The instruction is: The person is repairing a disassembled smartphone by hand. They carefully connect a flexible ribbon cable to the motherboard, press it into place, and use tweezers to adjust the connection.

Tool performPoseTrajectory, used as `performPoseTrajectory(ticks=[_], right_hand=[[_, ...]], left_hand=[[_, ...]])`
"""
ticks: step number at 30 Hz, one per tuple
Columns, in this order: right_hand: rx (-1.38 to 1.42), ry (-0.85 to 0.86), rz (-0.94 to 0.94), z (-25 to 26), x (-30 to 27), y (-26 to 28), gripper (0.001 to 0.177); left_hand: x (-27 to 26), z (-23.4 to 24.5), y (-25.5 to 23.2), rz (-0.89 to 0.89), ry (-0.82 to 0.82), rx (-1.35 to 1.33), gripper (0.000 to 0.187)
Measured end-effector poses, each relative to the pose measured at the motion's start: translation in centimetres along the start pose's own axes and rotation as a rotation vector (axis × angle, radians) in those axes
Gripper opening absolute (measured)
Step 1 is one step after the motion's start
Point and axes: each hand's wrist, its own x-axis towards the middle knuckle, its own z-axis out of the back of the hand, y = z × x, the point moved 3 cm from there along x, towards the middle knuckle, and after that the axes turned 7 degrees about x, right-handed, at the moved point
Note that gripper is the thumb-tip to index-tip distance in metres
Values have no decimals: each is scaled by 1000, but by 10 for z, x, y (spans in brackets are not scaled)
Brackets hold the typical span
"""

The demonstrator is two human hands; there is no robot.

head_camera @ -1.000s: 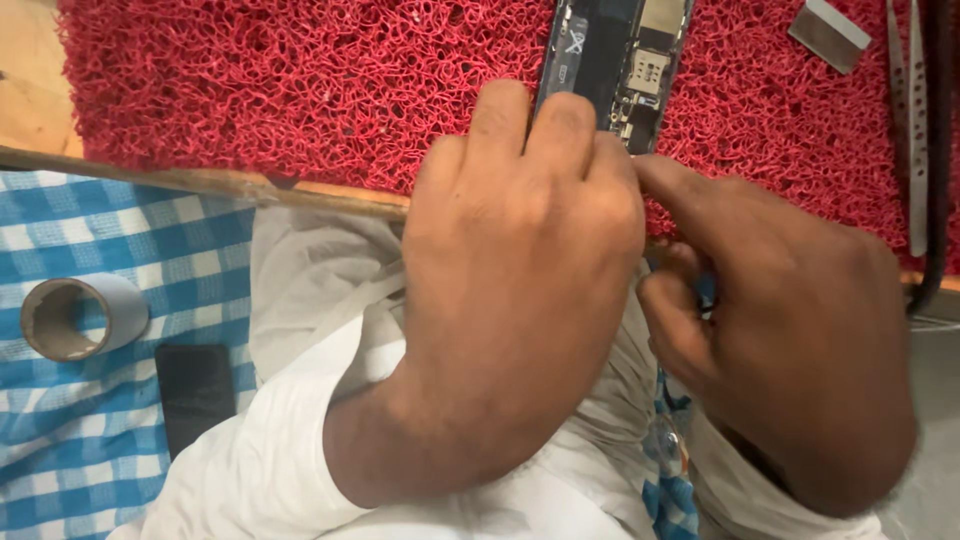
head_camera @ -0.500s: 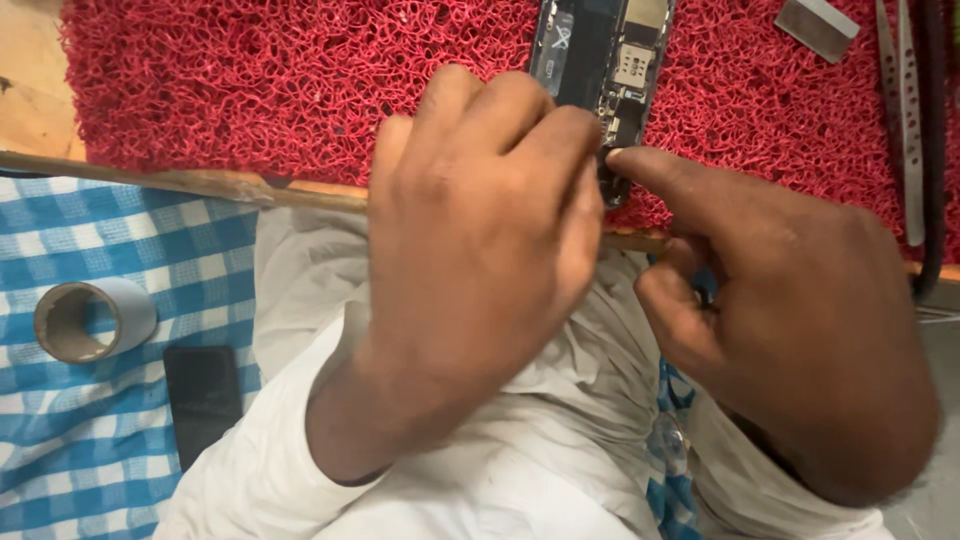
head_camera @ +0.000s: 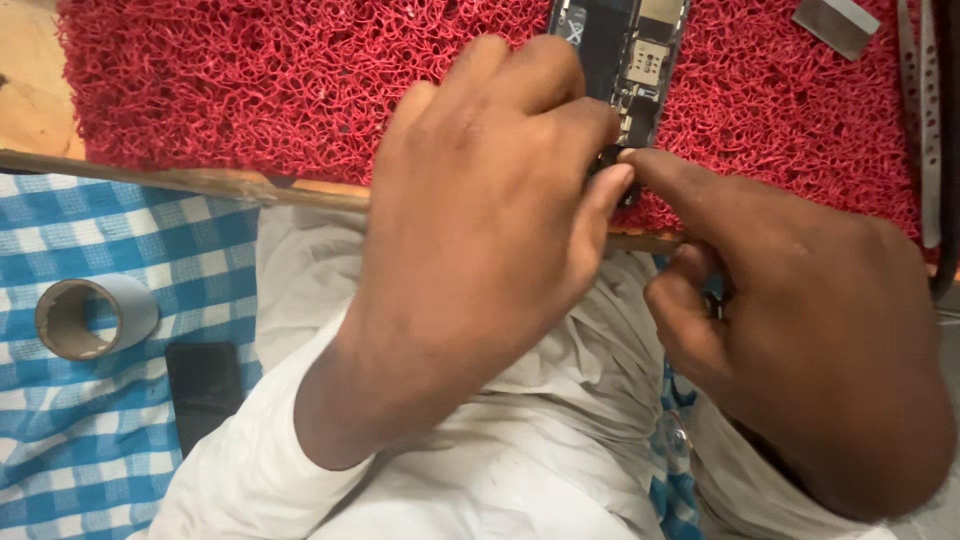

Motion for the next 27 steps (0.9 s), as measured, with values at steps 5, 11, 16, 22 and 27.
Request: performPoseTrajectory(ticks=[5, 11, 16, 22, 27], right_hand=[[-3, 22, -13, 0, 0, -1, 62], [25, 15, -22, -1, -2, -2, 61], [10, 42, -30, -2, -4, -5, 62], [1, 47, -46, -2, -4, -4, 61], [21, 39, -27, -1, -4, -3, 65]], left_hand=[[5, -3, -5, 65, 14, 106, 10], [8, -11, 0, 46, 4, 88, 18], [3, -11, 6, -34, -45, 50, 21], [1, -5, 7, -39, 2, -2, 14], [2, -6, 0, -44, -28, 130, 9]])
